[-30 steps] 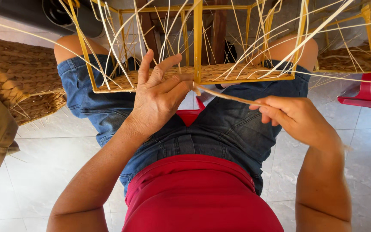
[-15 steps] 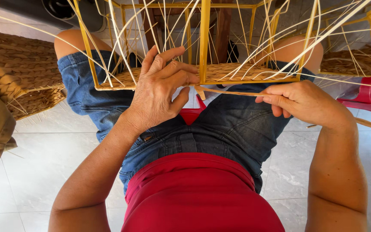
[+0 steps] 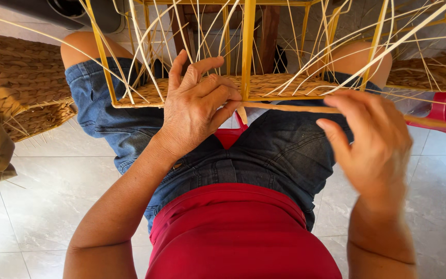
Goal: The person sits on a low stool and weaves thin rattan strips around a yellow metal frame with a woven base, threading and tightening the strips by hand. They occasionally reach to a nearby table to grab more strips and continue weaving them into the frame.
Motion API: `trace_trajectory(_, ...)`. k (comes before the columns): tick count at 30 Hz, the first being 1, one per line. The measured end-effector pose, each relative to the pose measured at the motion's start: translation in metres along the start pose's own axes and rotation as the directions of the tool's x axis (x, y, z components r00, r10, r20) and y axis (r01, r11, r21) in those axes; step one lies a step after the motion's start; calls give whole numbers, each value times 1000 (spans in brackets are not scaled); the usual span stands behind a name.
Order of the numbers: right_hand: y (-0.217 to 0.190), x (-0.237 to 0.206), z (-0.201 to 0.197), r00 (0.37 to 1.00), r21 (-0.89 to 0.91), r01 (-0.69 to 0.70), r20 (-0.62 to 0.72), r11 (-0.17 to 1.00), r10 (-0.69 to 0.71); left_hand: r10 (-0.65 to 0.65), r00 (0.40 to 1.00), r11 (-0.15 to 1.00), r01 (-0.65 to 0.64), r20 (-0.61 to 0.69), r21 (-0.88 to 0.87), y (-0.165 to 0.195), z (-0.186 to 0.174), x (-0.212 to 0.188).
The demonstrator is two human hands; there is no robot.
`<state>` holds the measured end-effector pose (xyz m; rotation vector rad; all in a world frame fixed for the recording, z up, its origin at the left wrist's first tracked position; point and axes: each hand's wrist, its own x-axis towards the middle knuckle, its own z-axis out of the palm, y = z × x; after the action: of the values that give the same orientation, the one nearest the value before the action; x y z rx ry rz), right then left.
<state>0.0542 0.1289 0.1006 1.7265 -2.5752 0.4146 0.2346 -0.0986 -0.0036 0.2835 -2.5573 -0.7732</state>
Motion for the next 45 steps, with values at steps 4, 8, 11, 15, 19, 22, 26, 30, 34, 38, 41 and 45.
trace_trajectory(4,-33,2,44,979,154,192,-100,969,-178,0,1000,1000,0,11,5,1,-1,1)
trace_trajectory(8,-43,16,93,951,201,287,-177,937,-254,-12,1000,1000,12,7,-9,2,-2,1)
trace_trajectory(11,-38,26,106,952,286,266,-228,921,-204,-16,1000,1000,16,3,-10,4,-4,0)
trace_trajectory(15,-37,42,104,973,455,189,-209,870,-102,-6,1000,999,6,17,-44,7,-7,-1)
trace_trajectory(19,-39,49,90,984,479,160,-145,863,-102,-36,998,999,35,-48,-8,11,-3,-1)
trace_trajectory(22,-32,42,71,987,326,160,-79,932,-142,-85,996,996,85,-28,-18,10,-1,-1)
trace_trajectory(26,-28,36,61,988,193,153,-44,969,-148,-116,993,993,116,-11,-33,11,1,1)
trace_trajectory(30,-25,29,45,989,268,119,58,956,-139,-178,984,982,177,-12,-58,13,0,2)
trace_trajectory(34,-25,19,16,971,563,-133,237,816,-5,-200,979,979,198,-37,-57,19,3,2)
trace_trajectory(38,-19,31,-19,962,672,-191,274,716,-1,-129,987,985,138,-92,102,29,11,-1)
trace_trajectory(41,-13,47,-50,970,678,-169,242,715,1,-54,993,979,73,-103,190,33,13,-6)
trace_trajectory(45,11,81,-66,965,665,-147,260,732,-43,3,996,975,18,-93,222,34,11,-11)
